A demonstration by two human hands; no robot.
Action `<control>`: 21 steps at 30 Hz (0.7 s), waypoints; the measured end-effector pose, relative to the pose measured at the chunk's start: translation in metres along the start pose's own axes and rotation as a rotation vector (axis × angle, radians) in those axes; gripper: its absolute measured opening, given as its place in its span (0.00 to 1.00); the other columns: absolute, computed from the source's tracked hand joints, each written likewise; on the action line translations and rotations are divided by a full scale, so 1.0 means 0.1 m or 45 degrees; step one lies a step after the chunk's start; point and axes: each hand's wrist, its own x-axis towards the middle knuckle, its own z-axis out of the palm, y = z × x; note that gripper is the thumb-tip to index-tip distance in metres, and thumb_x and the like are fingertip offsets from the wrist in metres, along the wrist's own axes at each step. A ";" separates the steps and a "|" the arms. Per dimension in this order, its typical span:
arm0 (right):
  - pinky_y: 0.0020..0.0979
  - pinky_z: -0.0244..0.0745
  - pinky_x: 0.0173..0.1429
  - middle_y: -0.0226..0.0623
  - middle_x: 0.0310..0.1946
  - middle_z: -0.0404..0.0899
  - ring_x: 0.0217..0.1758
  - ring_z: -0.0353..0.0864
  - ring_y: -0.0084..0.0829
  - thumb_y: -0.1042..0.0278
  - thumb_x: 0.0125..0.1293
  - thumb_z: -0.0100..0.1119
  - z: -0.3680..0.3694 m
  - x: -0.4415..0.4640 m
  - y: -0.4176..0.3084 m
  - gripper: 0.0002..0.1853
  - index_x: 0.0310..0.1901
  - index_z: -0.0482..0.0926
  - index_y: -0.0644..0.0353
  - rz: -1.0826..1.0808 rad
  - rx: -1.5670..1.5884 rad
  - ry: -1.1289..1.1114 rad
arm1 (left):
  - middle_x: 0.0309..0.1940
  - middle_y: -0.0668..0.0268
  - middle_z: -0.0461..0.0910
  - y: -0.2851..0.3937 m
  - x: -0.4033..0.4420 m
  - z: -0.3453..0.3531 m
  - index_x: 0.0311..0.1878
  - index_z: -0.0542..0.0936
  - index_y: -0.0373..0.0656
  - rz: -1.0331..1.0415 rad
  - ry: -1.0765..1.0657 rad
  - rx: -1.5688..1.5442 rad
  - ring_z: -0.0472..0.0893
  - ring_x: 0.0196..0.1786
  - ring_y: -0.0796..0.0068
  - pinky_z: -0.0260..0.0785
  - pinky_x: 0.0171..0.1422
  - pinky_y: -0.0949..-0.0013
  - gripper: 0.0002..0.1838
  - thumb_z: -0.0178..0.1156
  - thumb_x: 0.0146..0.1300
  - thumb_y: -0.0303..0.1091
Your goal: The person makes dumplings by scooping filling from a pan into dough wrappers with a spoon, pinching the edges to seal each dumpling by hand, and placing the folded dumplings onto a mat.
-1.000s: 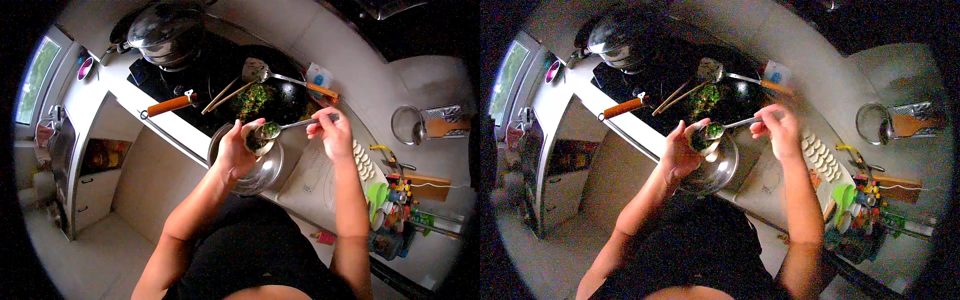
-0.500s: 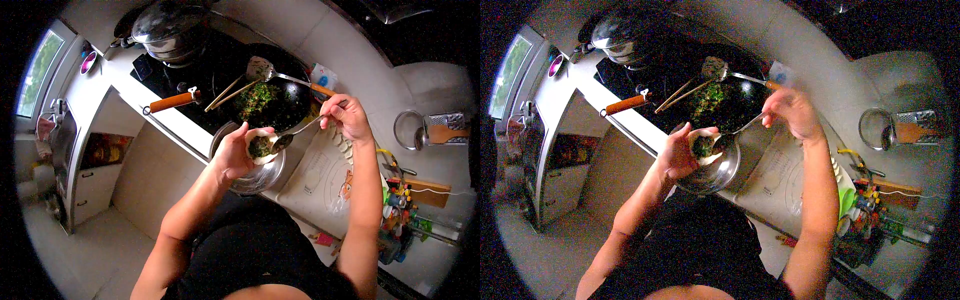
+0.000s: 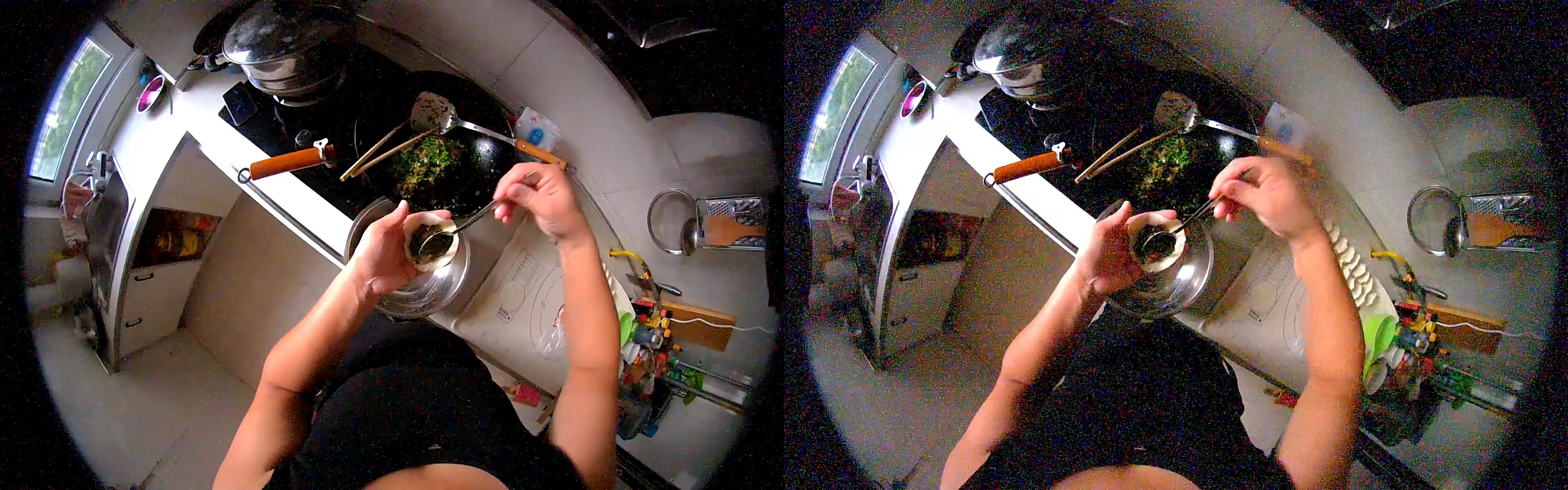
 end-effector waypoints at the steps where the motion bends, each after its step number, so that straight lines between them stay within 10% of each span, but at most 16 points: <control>1: 0.25 0.74 0.29 0.36 0.25 0.77 0.26 0.78 0.25 0.68 0.62 0.55 0.02 0.00 0.03 0.09 0.30 0.76 0.64 0.024 -0.038 0.048 | 0.51 0.55 0.73 0.00 0.01 0.00 0.56 0.67 0.36 0.005 0.013 -0.032 0.72 0.54 0.58 0.60 0.62 0.56 0.32 0.35 0.66 0.56; 13: 0.25 0.74 0.26 0.35 0.26 0.76 0.25 0.77 0.23 0.69 0.63 0.53 -0.01 -0.16 0.16 0.08 0.32 0.75 0.65 0.010 0.042 0.304 | 0.50 0.60 0.73 -0.04 0.03 0.03 0.55 0.70 0.41 0.056 0.089 -0.046 0.72 0.53 0.63 0.63 0.58 0.59 0.28 0.33 0.67 0.54; 21: 0.26 0.74 0.27 0.35 0.25 0.77 0.24 0.77 0.26 0.69 0.64 0.52 0.18 -0.21 0.61 0.07 0.32 0.75 0.64 -0.176 -0.130 1.030 | 0.53 0.58 0.72 0.03 0.02 -0.09 0.59 0.67 0.41 0.310 0.040 -0.170 0.71 0.57 0.60 0.59 0.64 0.55 0.31 0.38 0.65 0.56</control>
